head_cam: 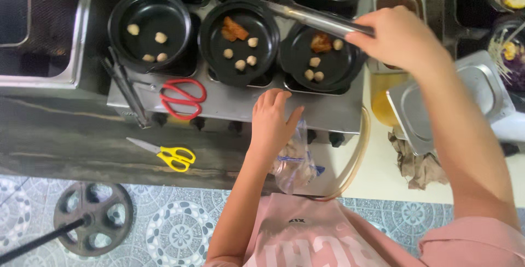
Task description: The person uses tongs to place kimchi pieces into black hot pot bowls on a gas burner, then adds corn, mushrooms, meatballs and sausage slices to the bowls. They retrieve a tray of sausage from a chest freezer, scoop broth from a large pot into a plastic pitcher, and pour the broth into the prepared bowls.
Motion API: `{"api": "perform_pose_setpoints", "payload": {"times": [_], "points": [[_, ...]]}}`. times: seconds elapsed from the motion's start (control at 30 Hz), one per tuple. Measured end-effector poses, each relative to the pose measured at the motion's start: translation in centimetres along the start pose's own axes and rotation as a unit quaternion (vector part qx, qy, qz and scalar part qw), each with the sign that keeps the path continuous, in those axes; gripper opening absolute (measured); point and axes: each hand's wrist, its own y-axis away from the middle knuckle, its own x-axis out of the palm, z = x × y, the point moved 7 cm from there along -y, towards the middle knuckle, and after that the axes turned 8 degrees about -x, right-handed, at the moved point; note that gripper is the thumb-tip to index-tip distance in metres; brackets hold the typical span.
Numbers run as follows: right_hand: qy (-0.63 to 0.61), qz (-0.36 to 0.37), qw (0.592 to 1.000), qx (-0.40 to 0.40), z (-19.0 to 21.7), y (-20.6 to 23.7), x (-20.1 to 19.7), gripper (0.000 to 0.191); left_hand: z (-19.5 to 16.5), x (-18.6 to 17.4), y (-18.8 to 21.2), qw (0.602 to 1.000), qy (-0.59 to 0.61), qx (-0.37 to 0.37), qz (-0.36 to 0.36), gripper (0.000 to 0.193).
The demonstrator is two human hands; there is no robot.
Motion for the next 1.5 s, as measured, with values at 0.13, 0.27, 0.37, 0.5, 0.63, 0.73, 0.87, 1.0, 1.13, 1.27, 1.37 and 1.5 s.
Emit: {"api": "perform_pose_setpoints", "payload": {"times": [0.13,0.27,0.37,0.5,0.63,0.73,0.87,1.0,1.13,1.27,1.37,1.5], "points": [[-0.002,-0.038,0.998,0.049,-7.1,5.0,-2.5,0.035,-3.1,3.0,0.4,0.999,0.000,0.025,0.032,0.040],[0.042,-0.032,0.988,0.147,-16.9,10.3,-3.2,0.034,-6.5,6.9,0.7,0.997,-0.008,0.051,0.063,0.040],[0.106,-0.027,0.980,0.167,-23.3,11.3,-2.0,0.034,-8.8,9.9,0.9,0.995,-0.006,0.065,0.081,0.041],[0.178,0.029,0.966,0.183,-29.8,9.7,1.7,0.037,-11.4,13.4,1.1,0.993,-0.008,0.084,0.086,0.043],[0.208,0.060,0.959,0.185,-31.9,7.4,4.2,0.041,-12.7,15.8,1.1,0.992,-0.007,0.077,0.096,0.040],[0.187,0.039,0.965,0.178,-30.2,6.4,2.5,0.037,-13.0,16.3,0.7,0.993,-0.007,0.065,0.093,0.041],[0.104,-0.004,0.985,0.140,-23.4,6.6,-2.1,0.030,-12.2,14.9,-0.2,0.997,-0.014,0.050,0.063,0.041],[0.096,-0.041,0.994,0.033,-13.5,6.1,-4.9,0.027,-10.3,11.7,-0.6,0.999,-0.020,0.037,0.017,0.041],[0.077,-0.059,0.993,-0.068,-3.4,3.7,-2.1,0.027,-7.1,7.2,0.2,1.000,-0.025,0.016,0.002,0.040],[0.149,-0.072,0.975,-0.149,6.0,0.1,3.9,0.028,-4.0,2.6,1.2,1.000,-0.026,0.004,-0.001,0.042],[0.210,-0.073,0.959,-0.173,10.0,-2.2,7.8,0.029,-1.9,-0.5,1.9,1.000,-0.016,0.006,-0.013,0.043],[0.250,-0.072,0.950,-0.172,12.5,-4.1,11.3,0.030,1.1,-4.0,2.6,1.000,-0.009,0.004,-0.022,0.042]]}}
